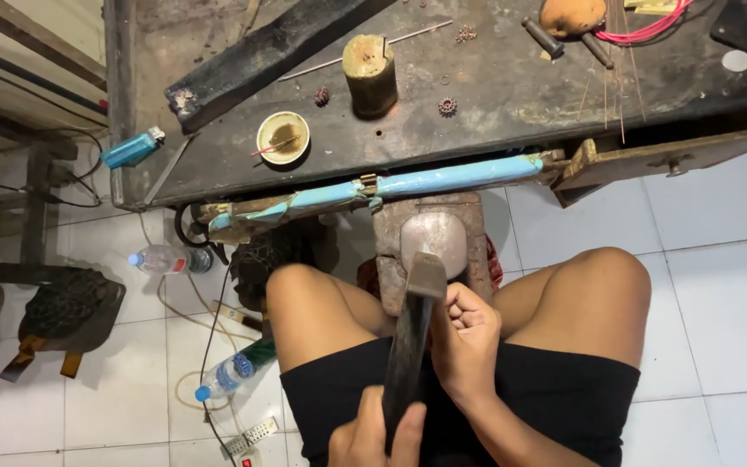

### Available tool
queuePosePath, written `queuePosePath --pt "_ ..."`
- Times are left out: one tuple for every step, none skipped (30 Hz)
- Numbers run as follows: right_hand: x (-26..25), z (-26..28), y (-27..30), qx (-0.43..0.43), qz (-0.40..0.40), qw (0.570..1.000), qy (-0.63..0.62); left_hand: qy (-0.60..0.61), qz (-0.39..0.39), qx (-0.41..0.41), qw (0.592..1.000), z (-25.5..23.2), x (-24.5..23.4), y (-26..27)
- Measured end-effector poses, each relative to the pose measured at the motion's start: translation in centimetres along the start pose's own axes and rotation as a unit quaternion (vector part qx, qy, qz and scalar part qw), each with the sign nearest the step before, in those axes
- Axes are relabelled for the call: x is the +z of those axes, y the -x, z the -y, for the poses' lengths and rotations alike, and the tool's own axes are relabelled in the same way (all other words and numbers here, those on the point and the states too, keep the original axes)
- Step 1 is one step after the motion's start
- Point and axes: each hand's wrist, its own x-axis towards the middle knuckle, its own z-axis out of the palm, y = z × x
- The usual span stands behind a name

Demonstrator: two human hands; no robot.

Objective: Hammering a small metal piece on an anvil to shape it for jewelry making.

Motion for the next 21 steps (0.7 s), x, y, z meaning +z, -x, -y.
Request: queuePosePath --pt "0.0 -0.1 -0.1 -0.002 -0.007 1.0 0.006 0.034 -0.032 0.011 0.999 -0.2 0.0 0.5" --pt "-0.1 -0.3 0.1 0.001 -0.015 1.0 0.013 0.067 -0.059 0.019 0.996 -0.2 0.0 1.4" --pt "-0.2 -0.4 0.2 0.005 -0.017 1.0 0.014 0.065 -0.057 0.017 0.996 0.1 0.1 1.3" --pt "-0.3 -0.6 0.1 -0.005 -0.008 1.0 0.001 0.053 -0.043 -0.003 0.998 0.3 0.2 1.1" --pt "-0.3 -0.6 0.0 -0.015 0.002 1.0 -0.013 0.041 -0.029 -0.022 0.998 0.5 0.3 0.9" --pt "-0.2 -0.5 -0.1 -0.017 0.002 1.0 -0.014 0.042 -0.031 -0.02 0.998 0.1 0.2 0.3" --pt "-0.1 -0.3 -0.2 -0.015 -0.003 1.0 0.005 -0.012 -0.008 -0.039 0.999 -0.3 0.2 -0.3" --pt "-0.1 -0.2 -0.1 -0.01 -0.008 1.0 0.026 -0.066 0.017 -0.059 0.996 -0.6 0.2 -0.8" --pt "0.1 0.5 0.0 -0.01 -0.008 1.0 0.025 -0.066 0.016 -0.059 0.996 0.0 0.6 -0.5" --pt "0.4 1.1 0.0 -0.012 -0.013 1.0 0.024 0.02 -0.078 0.043 0.996 0.6 0.9 -0.4" --pt "0.7 1.6 0.0 -0.013 -0.018 1.0 0.022 0.105 -0.171 0.142 0.969 1.3 1.3 -0.3" --pt "0.3 0.7 0.0 -0.007 -0.018 1.0 0.024 0.103 -0.168 0.138 0.971 1.4 1.1 0.0" --pt "-0.2 -0.2 0.2 -0.017 -0.008 1.0 0.025 0.101 -0.151 0.123 0.976 1.5 0.9 0.4" --pt "-0.4 -1.0 -0.2 -0.035 0.004 0.999 0.023 0.102 -0.138 0.114 0.978 1.4 0.7 0.4" --pt "-0.3 -0.8 -0.2 -0.036 0.006 0.999 0.022 0.104 -0.14 0.114 0.978 0.8 0.6 -0.1" --pt "-0.3 -0.7 -0.1 -0.026 0.001 0.999 0.018 0.023 -0.056 0.04 0.997 0.3 0.5 -0.6" --pt "-0.2 -0.5 0.0 -0.016 -0.004 1.0 0.015 -0.058 0.028 -0.036 0.997 -0.2 0.3 -1.0" --pt "0.0 -0.2 0.0 -0.018 -0.002 1.0 0.014 -0.057 0.026 -0.035 0.997 0.3 0.6 -0.8" --pt "0.1 0.1 -0.1 -0.01 -0.004 1.0 0.007 0.007 -0.044 0.028 0.999 0.8 0.8 -0.6" --pt "0.1 0.4 0.2 0.003 -0.009 1.0 0.002 0.067 -0.11 0.088 0.988 1.3 1.1 -0.1" --pt "0.0 0.2 0.1 0.006 -0.01 1.0 0.003 0.065 -0.108 0.086 0.988 1.1 1.0 0.2"
